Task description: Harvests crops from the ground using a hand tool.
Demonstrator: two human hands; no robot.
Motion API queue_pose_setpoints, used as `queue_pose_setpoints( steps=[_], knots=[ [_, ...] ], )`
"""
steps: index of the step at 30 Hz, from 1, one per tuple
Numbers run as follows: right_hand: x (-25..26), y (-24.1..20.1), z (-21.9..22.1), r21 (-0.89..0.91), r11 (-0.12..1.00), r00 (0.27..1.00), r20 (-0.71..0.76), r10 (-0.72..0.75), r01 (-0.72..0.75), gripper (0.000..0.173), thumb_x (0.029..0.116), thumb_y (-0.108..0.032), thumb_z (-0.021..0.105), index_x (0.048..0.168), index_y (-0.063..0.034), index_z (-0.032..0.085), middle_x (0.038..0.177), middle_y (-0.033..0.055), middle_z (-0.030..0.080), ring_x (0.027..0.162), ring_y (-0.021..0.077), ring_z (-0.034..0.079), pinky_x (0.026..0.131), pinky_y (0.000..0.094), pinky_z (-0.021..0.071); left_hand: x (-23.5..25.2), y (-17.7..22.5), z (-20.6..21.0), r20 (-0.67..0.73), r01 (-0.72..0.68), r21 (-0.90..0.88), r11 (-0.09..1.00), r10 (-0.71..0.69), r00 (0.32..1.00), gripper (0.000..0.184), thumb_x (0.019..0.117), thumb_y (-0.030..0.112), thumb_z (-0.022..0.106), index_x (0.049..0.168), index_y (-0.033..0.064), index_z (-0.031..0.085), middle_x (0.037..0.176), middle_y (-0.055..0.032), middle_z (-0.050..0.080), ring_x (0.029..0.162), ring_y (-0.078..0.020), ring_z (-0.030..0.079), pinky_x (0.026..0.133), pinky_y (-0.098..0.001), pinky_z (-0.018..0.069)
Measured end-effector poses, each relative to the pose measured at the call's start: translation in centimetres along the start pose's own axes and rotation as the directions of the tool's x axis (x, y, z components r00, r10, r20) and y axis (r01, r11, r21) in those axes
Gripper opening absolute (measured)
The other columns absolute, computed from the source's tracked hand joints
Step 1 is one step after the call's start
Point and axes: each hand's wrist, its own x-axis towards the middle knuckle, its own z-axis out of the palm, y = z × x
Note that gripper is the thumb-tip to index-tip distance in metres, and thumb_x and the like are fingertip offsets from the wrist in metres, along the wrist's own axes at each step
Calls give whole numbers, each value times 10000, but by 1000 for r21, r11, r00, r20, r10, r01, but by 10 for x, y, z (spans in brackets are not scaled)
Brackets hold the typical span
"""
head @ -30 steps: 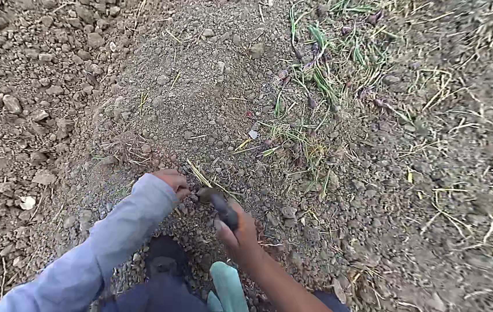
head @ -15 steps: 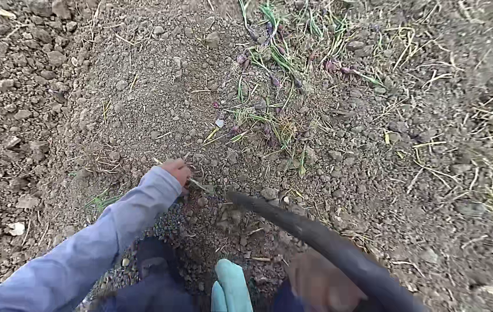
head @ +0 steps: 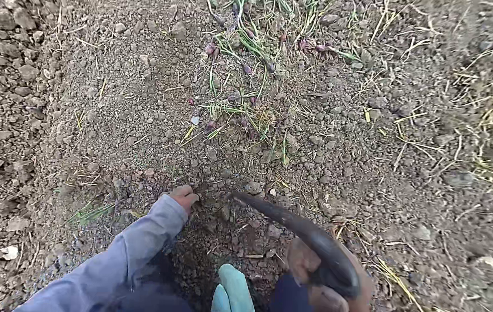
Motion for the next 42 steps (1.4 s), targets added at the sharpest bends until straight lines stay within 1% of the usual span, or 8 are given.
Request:
queue_pose_setpoints(
  steps=[3, 8, 14, 19, 23, 32, 36, 42],
  knots=[
    [12, 7, 0, -81, 989, 990, -63, 123, -128, 563, 1004, -690, 390, 956, -163, 582, 631, -52, 521, 514, 5, 526, 467, 201, 472, 15, -33, 3, -586, -273, 156, 949, 311, 748, 212, 762, -65, 769, 974, -68, 757, 989, -287, 701, 928, -494, 695, 799, -634, 577],
    [16, -47, -12, 258, 965, 998, 18, -55, 49, 363, 1006, -475, 569, 1002, -112, 574, 748, 25, 579, 689, 96, 609, 674, 255, 546, 36, -53, -16, -468, -218, 154, 964, 266, 843, 113, 814, -12, 791, 923, -35, 779, 1009, -270, 722, 1037, -506, 671, 897, -686, 519],
    [30, 51, 48, 7, 972, 968, -85, 234, -235, 690, 961, -742, 409, 840, -84, 576, 553, -40, 492, 462, 27, 488, 449, 244, 456, 34, 31, -35, -220, -233, -120, 965, 203, 954, 161, 917, 48, 725, 1042, -52, 722, 902, -230, 732, 856, -387, 724, 857, -614, 548],
    [1, -12, -8, 91, 992, 984, -148, 98, -86, 489, 1017, -639, 451, 1014, -173, 600, 658, -47, 533, 544, 28, 546, 505, 212, 496, 61, 38, 44, -82, -355, 357, 864, 407, 910, 126, 866, 37, 755, 984, 44, 799, 1165, -175, 713, 1174, -426, 614, 934, -634, 473],
    [-21, -3, -49, -138, 988, 987, -151, 53, -74, 526, 1018, -673, 393, 1012, -183, 584, 657, -28, 536, 538, 45, 555, 488, 221, 492, 38, 12, 9, -453, -336, 313, 889, 450, 769, 230, 783, 123, 860, 1005, 89, 808, 1084, -200, 721, 1064, -474, 647, 849, -682, 504],
    [-2, -35, -55, 59, 995, 988, -135, -72, 81, 370, 1016, -527, 531, 980, -162, 585, 702, -10, 536, 638, 75, 586, 628, 251, 544, 45, 19, 4, -95, -202, 443, 873, 269, 958, 422, 858, 448, 813, 1067, 82, 795, 1210, -160, 690, 1244, -414, 562, 1014, -639, 417],
    [21, 23, -20, -154, 949, 951, -185, 246, -275, 710, 956, -752, 390, 898, -75, 594, 559, -24, 490, 457, 42, 488, 439, 261, 456, 57, 38, 9, -43, -176, 474, 863, 223, 974, 217, 920, 251, 754, 1016, 61, 799, 1209, -155, 696, 1278, -396, 546, 1034, -624, 398],
    [-11, -46, -67, 137, 985, 961, -269, -64, 104, 355, 1017, -531, 546, 1054, -180, 586, 724, -11, 569, 631, 78, 599, 588, 244, 535, 69, 11, 10, -213, -495, 659, 566, 771, 600, 34, 800, 105, 747, 829, 115, 732, 766, -89, 731, 773, -311, 743, 963, -580, 525]
  ],
)
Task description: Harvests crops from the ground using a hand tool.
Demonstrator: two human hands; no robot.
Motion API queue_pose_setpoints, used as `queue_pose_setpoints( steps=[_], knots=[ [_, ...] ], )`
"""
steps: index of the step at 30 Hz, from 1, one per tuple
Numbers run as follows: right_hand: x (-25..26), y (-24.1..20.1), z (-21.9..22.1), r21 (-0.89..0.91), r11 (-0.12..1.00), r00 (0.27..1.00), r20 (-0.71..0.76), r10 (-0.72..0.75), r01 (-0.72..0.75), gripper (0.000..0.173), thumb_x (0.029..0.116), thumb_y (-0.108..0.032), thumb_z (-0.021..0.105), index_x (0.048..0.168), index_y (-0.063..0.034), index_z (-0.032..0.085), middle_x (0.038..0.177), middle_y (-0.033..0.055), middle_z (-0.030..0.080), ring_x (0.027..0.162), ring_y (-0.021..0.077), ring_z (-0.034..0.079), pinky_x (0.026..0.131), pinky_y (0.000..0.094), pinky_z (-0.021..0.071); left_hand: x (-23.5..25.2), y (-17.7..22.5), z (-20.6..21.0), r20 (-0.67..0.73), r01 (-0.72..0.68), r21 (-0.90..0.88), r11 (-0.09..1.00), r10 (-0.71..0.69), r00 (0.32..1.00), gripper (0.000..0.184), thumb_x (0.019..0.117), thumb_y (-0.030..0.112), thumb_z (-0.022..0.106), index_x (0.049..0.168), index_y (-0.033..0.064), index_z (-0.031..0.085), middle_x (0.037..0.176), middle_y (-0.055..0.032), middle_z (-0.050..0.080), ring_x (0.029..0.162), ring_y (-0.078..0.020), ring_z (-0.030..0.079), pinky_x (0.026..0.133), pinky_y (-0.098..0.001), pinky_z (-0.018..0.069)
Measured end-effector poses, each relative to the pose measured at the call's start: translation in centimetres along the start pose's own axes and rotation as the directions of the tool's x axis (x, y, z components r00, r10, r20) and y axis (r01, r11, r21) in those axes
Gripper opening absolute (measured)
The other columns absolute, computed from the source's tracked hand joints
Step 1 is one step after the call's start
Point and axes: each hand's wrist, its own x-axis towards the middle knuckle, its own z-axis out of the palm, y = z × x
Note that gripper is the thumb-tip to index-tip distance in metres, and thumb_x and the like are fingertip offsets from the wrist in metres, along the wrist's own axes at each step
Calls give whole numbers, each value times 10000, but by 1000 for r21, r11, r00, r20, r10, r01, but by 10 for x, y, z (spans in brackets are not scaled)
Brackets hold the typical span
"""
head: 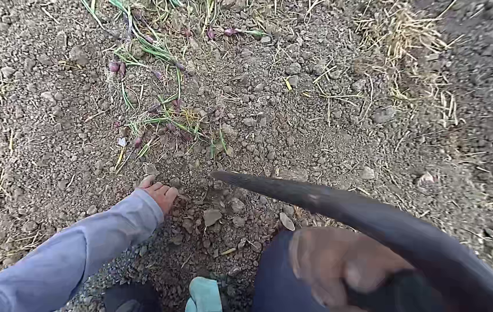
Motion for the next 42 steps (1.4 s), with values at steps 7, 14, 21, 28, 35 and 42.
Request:
queue_pose_setpoints(
  steps=[7, 14, 21, 28, 35, 42],
  knots=[
    [0, 91, 30, -181, 901, 917, -151, 370, -393, 689, 959, -741, 416, 929, -78, 601, 567, -47, 497, 464, 35, 496, 451, 263, 475, 86, 34, -2, -26, -146, -184, 972, 144, 989, 33, 789, 145, 810, 786, 151, 778, 765, -68, 725, 772, -289, 721, 825, -546, 548],
    [-34, 20, -42, -225, 969, 980, -192, 55, -99, 441, 1029, -613, 448, 1054, -194, 584, 682, -47, 539, 567, 27, 552, 530, 198, 493, 104, 65, 16, 217, 56, -231, 971, -5, 976, 81, 877, 23, 743, 939, 35, 793, 1027, -177, 746, 1035, -408, 695, 919, -640, 503],
    [-16, 12, -53, -200, 976, 965, -260, 36, -90, 447, 1026, -598, 479, 1006, -169, 602, 652, -62, 533, 544, 9, 545, 495, 195, 486, 222, 20, -43, 513, 328, 176, 928, -371, 774, 389, 970, -70, 583, 1287, 109, 720, 1451, -169, 568, 1416, -414, 442, 1114, -613, 356],
    [3, 74, -34, -335, 903, 954, -226, 199, -268, 612, 983, -654, 463, 920, -62, 602, 571, -16, 502, 456, 47, 489, 432, 256, 444, 251, 20, -47, 670, 121, 296, 947, -296, 681, 311, 982, -60, 576, 1250, 28, 708, 1476, -160, 548, 1416, -424, 443, 1073, -645, 385],
    [-12, 60, -40, -105, 955, 909, -350, 227, -279, 573, 964, -724, 443, 897, -171, 576, 566, -85, 469, 454, 6, 475, 427, 218, 447, 240, 25, -50, 521, 238, 69, 969, -239, 819, 271, 998, -37, 569, 1253, -75, 652, 1439, -263, 552, 1392, -485, 469, 1040, -679, 437],
    [1, -3, -65, 18, 999, 973, -231, -28, 34, 261, 1022, -438, 573, 977, -181, 589, 681, -51, 552, 595, 27, 580, 542, 198, 518, 150, 46, -20, 505, 566, -540, 623, -299, 810, 134, 890, 85, 782, 996, 14, 739, 787, -138, 697, 703, -270, 648, 724, -542, 533]
  ],
)
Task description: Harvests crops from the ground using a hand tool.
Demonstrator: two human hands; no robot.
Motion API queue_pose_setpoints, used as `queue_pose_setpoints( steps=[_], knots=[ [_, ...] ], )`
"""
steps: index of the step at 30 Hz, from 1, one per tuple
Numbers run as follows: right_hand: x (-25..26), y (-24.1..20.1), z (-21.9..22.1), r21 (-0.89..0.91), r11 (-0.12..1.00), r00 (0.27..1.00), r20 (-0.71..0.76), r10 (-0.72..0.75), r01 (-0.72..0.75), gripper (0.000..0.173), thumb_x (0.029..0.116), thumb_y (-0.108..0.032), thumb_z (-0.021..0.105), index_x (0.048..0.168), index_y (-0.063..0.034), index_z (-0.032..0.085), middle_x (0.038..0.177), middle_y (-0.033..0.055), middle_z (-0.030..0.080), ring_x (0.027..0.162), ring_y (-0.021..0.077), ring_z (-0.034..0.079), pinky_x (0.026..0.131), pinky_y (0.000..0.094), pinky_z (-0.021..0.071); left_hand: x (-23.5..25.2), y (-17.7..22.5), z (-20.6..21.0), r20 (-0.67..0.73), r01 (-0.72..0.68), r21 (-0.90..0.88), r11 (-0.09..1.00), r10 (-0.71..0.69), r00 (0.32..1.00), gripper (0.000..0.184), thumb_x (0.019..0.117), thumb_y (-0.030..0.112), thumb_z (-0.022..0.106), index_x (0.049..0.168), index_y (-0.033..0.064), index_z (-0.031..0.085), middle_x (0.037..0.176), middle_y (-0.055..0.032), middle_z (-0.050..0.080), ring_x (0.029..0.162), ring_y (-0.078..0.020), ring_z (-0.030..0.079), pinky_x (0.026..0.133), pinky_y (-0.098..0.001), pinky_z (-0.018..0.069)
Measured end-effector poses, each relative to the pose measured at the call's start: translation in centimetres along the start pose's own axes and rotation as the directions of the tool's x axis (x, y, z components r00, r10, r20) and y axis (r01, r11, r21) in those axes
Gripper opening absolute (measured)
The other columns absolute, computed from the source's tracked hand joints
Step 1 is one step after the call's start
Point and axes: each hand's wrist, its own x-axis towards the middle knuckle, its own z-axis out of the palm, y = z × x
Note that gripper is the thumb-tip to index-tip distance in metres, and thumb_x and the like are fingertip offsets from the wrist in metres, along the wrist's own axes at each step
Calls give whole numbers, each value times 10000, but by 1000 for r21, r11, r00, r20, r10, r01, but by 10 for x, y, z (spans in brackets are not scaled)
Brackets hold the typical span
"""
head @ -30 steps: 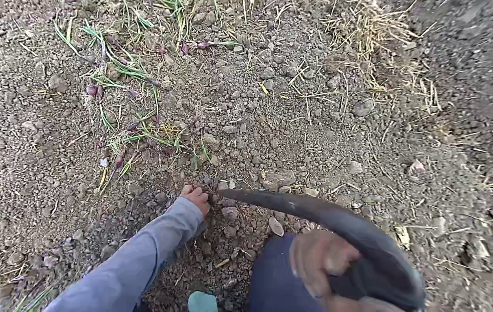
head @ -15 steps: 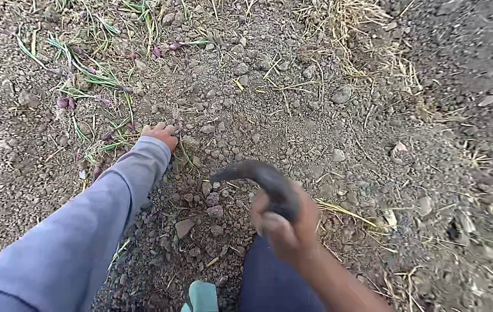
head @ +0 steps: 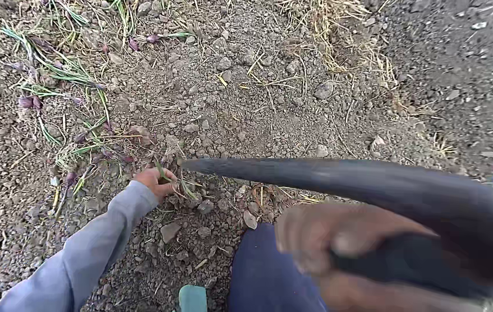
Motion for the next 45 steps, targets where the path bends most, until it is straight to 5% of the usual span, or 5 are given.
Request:
queue_pose_setpoints(
  steps=[5, 10, 17, 40, 45],
  knots=[
    [-28, 119, 26, -288, 845, 892, -182, 414, -451, 682, 950, -712, 457, 970, -46, 605, 563, -33, 491, 443, 60, 472, 440, 272, 449, 12, 51, 11, -38, 76, -17, 997, -77, 996, 145, 908, 91, 775, 1025, 7, 755, 859, -150, 719, 794, -270, 665, 806, -532, 523],
    [-44, 26, -2, -184, 968, 973, -183, 139, -173, 492, 1012, -651, 441, 959, -189, 601, 630, -79, 515, 527, 1, 527, 493, 196, 483, 24, 68, 84, 237, 42, 610, 791, -232, 944, 286, 1027, 254, 608, 1279, 209, 734, 1446, -71, 596, 1415, -343, 453, 1107, -587, 377],
    [-61, 49, -34, -471, 855, 974, -169, 154, -217, 565, 1010, -670, 406, 933, -140, 585, 607, -46, 517, 503, 7, 524, 467, 213, 477, 31, 43, 55, 23, -335, 526, 782, 381, 924, 288, 840, -49, 768, 1098, 75, 801, 1150, -237, 698, 1118, -501, 621, 867, -685, 505],
    [-36, -22, -62, -251, 968, 990, -135, -39, 4, 345, 1047, -530, 477, 1005, -199, 564, 675, -52, 491, 550, 21, 507, 520, 175, 460, 63, 114, 122, 387, -271, 629, 729, 9, 922, 316, 1011, 46, 581, 1297, 121, 695, 1379, -84, 654, 1378, -295, 517, 1156, -528, 333],
    [-52, 61, -86, -513, 812, 934, -342, 102, -277, 584, 972, -735, 404, 892, -178, 559, 559, -79, 474, 447, 25, 493, 416, 250, 471, 45, 82, 40, -175, -292, 322, 900, 360, 916, 198, 878, -35, 726, 1068, -2, 769, 1165, -275, 698, 1162, -504, 620, 972, -725, 438]
  ],
)
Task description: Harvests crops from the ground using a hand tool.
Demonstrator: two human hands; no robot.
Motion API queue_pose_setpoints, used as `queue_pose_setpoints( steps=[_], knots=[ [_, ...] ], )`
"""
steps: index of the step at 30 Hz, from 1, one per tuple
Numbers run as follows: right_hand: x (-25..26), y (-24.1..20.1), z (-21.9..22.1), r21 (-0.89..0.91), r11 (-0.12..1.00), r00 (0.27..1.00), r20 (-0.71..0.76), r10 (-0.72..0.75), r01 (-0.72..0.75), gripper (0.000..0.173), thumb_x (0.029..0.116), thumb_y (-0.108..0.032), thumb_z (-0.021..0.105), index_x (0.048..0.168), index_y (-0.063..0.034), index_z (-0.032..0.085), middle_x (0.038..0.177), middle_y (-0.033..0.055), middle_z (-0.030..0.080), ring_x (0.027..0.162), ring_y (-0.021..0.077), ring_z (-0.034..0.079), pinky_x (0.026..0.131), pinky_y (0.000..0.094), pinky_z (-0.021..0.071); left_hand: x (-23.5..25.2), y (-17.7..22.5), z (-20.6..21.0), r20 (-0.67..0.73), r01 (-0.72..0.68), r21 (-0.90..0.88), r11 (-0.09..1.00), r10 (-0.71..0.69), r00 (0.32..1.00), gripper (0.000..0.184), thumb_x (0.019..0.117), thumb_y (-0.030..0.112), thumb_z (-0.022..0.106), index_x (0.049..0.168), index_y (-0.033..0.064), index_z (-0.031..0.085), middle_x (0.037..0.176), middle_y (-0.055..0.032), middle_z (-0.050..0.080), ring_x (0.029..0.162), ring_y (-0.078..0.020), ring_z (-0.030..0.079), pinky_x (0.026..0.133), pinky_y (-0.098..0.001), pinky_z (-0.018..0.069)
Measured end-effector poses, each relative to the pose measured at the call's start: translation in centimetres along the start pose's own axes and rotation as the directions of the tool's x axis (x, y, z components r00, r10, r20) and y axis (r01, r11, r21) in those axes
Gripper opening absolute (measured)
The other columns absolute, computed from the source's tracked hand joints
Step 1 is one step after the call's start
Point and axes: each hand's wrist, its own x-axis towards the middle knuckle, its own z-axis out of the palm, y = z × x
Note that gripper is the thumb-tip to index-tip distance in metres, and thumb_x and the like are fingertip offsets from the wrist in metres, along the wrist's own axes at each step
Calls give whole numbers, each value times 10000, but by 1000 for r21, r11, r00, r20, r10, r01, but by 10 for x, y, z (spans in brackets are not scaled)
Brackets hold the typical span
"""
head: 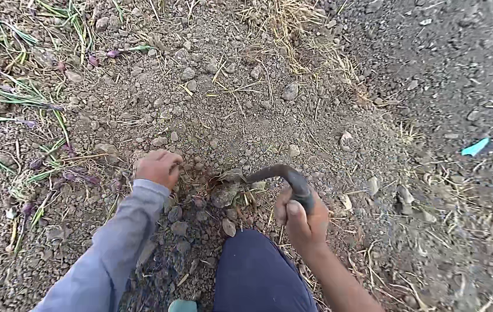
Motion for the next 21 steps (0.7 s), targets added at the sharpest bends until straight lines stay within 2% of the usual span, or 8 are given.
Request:
queue_pose_setpoints(
  steps=[3, 5, 8, 10, 12, 15, 19, 21],
  knots=[
    [10, -25, -12, 63, 995, 996, -39, 81, -78, 543, 961, -732, 449, 913, -207, 579, 569, -89, 474, 426, 41, 464, 389, 264, 441, -4, -24, -42, -76, 149, 64, 987, -144, 987, 154, 919, -7, 712, 1063, -21, 765, 1148, -287, 701, 1148, -517, 625, 986, -717, 444],
    [14, -61, -30, 162, 985, 996, -82, -39, 52, 420, 982, -669, 487, 991, -271, 621, 608, -126, 520, 469, -1, 498, 426, 202, 457, -7, -27, -48, 2, 173, 119, 978, -175, 985, 163, 921, 5, 728, 1077, 5, 777, 1165, -285, 702, 1165, -522, 619, 986, -736, 423],
    [18, -93, -60, 457, 818, 935, -112, -337, 350, 285, 1000, -427, 608, 931, -150, 599, 669, -33, 571, 552, 71, 575, 537, 221, 515, -14, -21, -22, 110, -46, 208, 977, 23, 994, 190, 866, 23, 787, 1047, 76, 811, 1105, -225, 734, 1117, -481, 645, 918, -709, 461],
    [33, -99, -59, 503, 765, 909, -114, -402, 402, 230, 960, -336, 667, 876, -134, 598, 680, -16, 587, 579, 88, 595, 567, 238, 535, -14, -12, 7, 195, -203, 259, 944, 155, 969, 232, 827, 7, 810, 1033, 114, 823, 1115, -169, 740, 1128, -441, 643, 936, -676, 469],
    [57, -77, -30, 273, 906, 946, -84, -312, 323, 302, 987, -552, 588, 951, -253, 607, 669, -148, 586, 557, -43, 567, 503, 146, 502, -7, 0, 27, 327, -229, 303, 925, 125, 937, 201, 863, 2, 775, 1036, 95, 818, 1200, -141, 727, 1226, -407, 608, 1036, -642, 420],
    [80, -1, 18, -11, 996, 996, 16, 86, -86, 568, 1000, -598, 456, 1005, -48, 597, 604, -58, 505, 482, 45, 499, 467, 291, 484, 2, -2, 39, 346, -311, 325, 893, 194, 918, 149, 876, -20, 752, 992, 56, 808, 1141, -138, 752, 1202, -382, 643, 1033, -626, 431],
    [80, 39, 22, 52, 977, 976, -51, 210, -208, 604, 977, -676, 424, 949, -90, 568, 576, -95, 468, 458, 19, 457, 463, 259, 464, 15, -2, 36, 481, -404, 376, 834, 197, 854, 242, 860, -26, 755, 1050, 113, 813, 1194, -80, 743, 1260, -349, 613, 1078, -649, 382],
    [71, 38, 18, 138, 966, 970, -75, 230, -218, 588, 966, -704, 437, 930, -128, 548, 564, -117, 455, 431, 4, 441, 429, 235, 453, 15, -5, 41, 485, -426, 395, 814, 209, 849, 233, 838, -61, 756, 987, 105, 822, 1154, -80, 753, 1221, -351, 633, 1040, -648, 406]
  ],
)
